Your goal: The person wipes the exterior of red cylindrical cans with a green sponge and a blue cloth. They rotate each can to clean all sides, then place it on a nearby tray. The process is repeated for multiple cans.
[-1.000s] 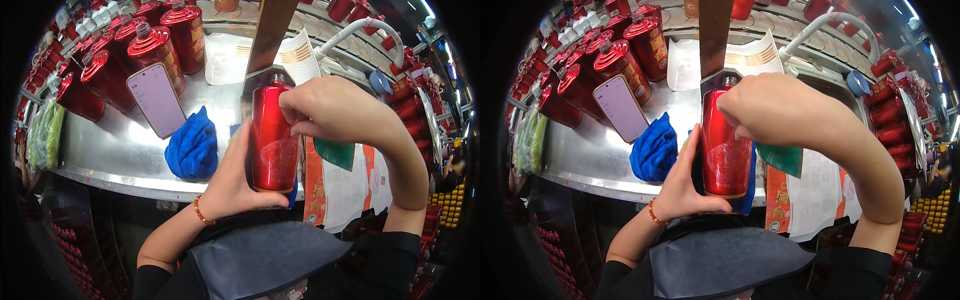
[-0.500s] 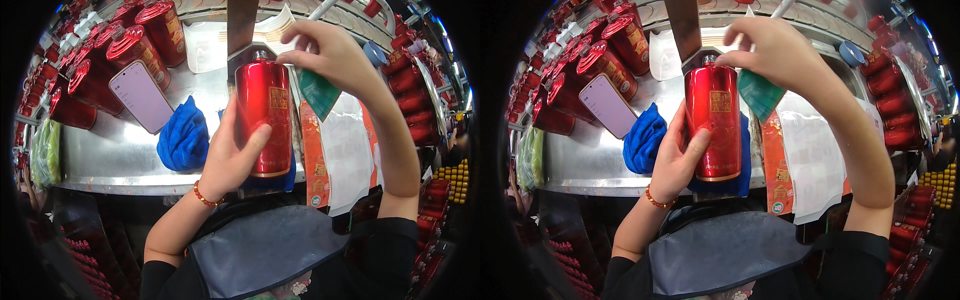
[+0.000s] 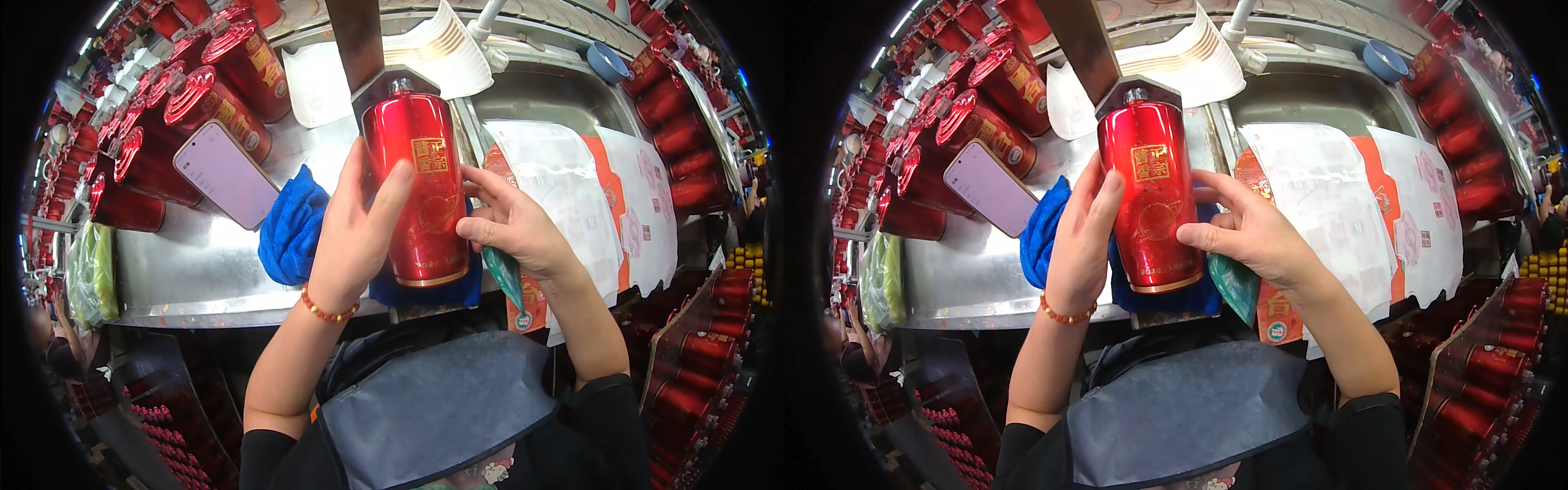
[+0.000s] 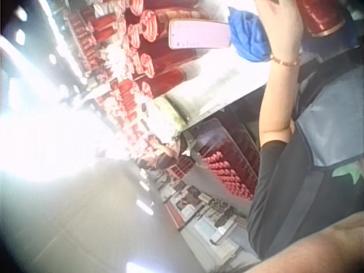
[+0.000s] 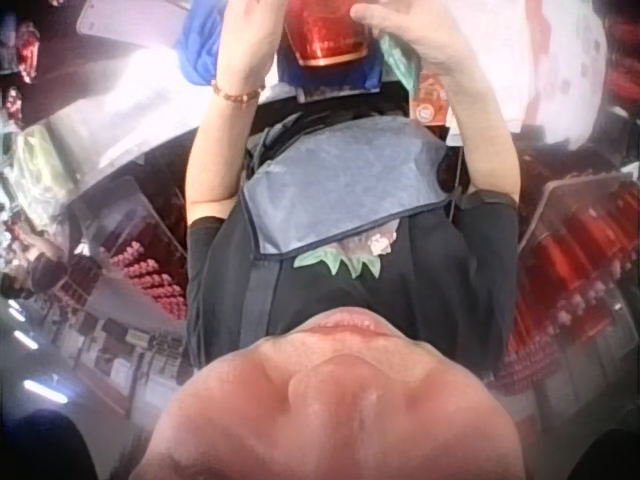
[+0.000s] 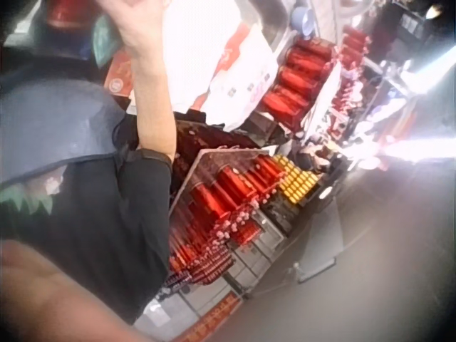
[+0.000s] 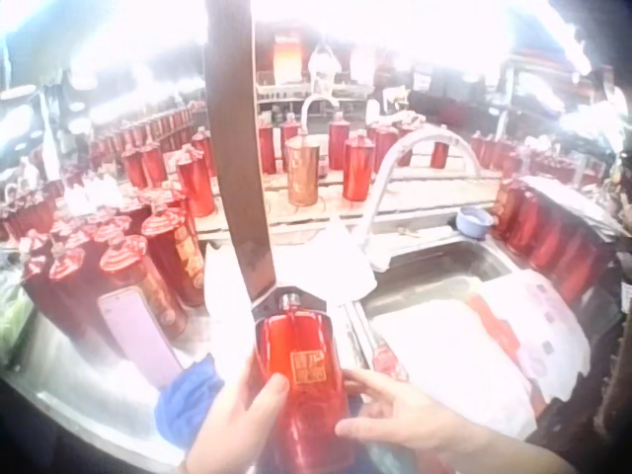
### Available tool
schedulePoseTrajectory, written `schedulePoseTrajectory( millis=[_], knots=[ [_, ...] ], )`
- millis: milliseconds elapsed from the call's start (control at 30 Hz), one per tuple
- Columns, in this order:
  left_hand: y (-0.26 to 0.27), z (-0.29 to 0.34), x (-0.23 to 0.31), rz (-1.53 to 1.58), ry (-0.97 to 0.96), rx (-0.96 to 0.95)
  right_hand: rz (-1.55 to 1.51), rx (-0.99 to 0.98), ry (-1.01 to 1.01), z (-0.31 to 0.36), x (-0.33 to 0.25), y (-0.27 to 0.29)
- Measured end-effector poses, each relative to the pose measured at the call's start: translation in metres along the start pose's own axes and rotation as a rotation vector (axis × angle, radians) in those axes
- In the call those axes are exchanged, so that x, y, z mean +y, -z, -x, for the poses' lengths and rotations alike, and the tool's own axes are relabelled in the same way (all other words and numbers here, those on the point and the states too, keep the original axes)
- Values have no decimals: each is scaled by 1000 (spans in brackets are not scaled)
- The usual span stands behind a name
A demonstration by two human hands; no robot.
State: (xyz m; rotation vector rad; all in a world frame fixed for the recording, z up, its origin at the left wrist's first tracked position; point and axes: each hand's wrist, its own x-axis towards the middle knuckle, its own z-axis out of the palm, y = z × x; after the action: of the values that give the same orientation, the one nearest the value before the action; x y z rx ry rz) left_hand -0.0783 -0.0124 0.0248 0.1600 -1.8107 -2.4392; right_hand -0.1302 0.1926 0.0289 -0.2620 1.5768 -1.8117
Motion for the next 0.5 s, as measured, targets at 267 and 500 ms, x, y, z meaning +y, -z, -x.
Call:
schedulePoseTrajectory(
  millis=[267,500],
  knots=[
    [-6,-21,-1,-117,46,47,-44,14,-21,-2,-5,-7],
    [-6,-20,-2,-105,46,54,-3,12,-17,-1,-1,-3]
  ],
)
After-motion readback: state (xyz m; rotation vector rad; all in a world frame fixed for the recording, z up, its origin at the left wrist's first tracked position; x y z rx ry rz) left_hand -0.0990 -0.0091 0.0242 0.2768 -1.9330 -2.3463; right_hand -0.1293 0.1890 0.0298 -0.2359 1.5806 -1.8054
